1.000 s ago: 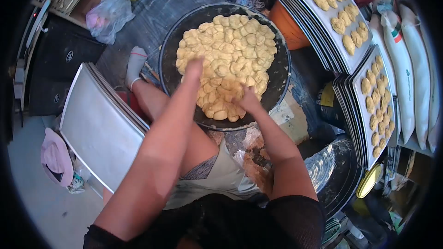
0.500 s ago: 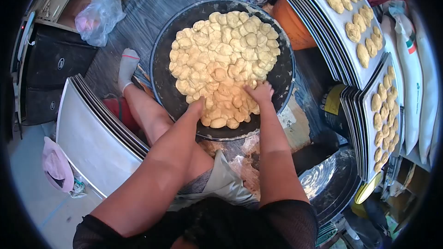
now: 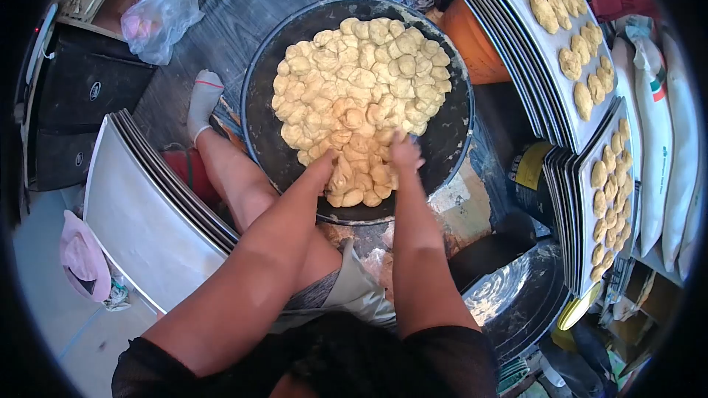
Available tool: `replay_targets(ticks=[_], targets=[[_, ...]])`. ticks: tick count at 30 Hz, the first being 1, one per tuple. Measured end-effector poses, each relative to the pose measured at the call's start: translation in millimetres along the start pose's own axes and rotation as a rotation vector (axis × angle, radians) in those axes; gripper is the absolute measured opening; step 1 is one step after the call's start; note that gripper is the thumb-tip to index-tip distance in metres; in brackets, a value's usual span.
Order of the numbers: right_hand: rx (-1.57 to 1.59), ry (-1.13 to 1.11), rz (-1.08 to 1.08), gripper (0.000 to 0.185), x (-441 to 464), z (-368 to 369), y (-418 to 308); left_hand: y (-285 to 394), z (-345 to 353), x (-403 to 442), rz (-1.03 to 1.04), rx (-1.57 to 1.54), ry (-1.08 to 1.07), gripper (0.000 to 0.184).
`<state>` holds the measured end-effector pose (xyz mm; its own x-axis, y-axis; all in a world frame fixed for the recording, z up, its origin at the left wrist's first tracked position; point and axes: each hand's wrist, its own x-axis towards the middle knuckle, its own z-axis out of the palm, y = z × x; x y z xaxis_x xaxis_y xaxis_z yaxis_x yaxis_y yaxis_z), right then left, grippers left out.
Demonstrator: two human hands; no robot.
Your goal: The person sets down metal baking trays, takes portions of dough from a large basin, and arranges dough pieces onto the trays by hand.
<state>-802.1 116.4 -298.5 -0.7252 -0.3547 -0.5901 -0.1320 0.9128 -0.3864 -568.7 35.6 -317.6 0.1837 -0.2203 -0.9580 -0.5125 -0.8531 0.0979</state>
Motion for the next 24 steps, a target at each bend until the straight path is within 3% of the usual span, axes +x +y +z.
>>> replay_targets(ticks=[2,3,4,6,8,9,11,12,15,16,18,20,21,22,23,24], targets=[[-0.161,0.08,-0.26,0.084,-67,10,-11,31,-27,-94,-0.108,-0.05,-0.29,0.078],[-0.245,0.118,-0.396,0.085,-88,16,-18,30,-27,-92,-0.096,-0.066,-0.315,0.077],[-0.439,0.019,-0.519,0.085,-100,19,-20,25,-27,-91,-0.087,-0.082,-0.344,0.076],[-0.51,-0.377,-0.77,0.088,-114,0,-22,20,-22,-90,-0.057,-0.045,-0.415,0.074],[-0.347,-0.542,-0.685,0.091,-93,-32,-37,21,-21,-89,-0.007,0.062,-0.494,0.07],[-0.303,-0.474,-0.559,0.093,-80,-53,-57,26,-23,-102,0.03,0.04,-0.483,0.063],[-0.174,-0.307,-0.051,0.096,-83,-89,-113,29,-21,-104,0.168,-0.135,-0.44,0.067],[-0.108,-0.363,0.139,0.095,-52,-73,-103,29,-19,-105,0.233,-0.223,-0.422,0.069],[-0.378,-0.151,-0.262,0.098,-70,3,-66,51,-29,-118,0.14,-0.316,0.106,0.092],[-0.43,-0.18,-0.423,0.097,-87,14,-49,53,-30,-129,0.101,-0.341,0.274,0.102],[-0.44,-0.484,-0.743,0.095,-114,1,-25,47,-28,-140,0.213,-0.446,-0.093,0.121],[-0.185,-0.744,-0.801,0.094,-104,-30,-21,37,-20,-108,0.262,-0.188,-0.296,0.127],[-0.067,-0.668,-0.787,0.094,-90,-43,-24,35,-21,-103,0.292,-0.076,-0.427,0.131],[-0.204,-0.361,-0.834,0.093,-71,-49,-27,33,-23,-99,0.333,0.03,-0.553,0.134],[-0.34,-0.06,-0.812,0.093,-51,-54,-30,43,-35,-135,0.323,0.187,-0.623,0.134],[-0.083,-0.445,-0.267,0.09,-50,-70,-58,47,-42,-155,0.31,0.346,-0.691,0.135]])
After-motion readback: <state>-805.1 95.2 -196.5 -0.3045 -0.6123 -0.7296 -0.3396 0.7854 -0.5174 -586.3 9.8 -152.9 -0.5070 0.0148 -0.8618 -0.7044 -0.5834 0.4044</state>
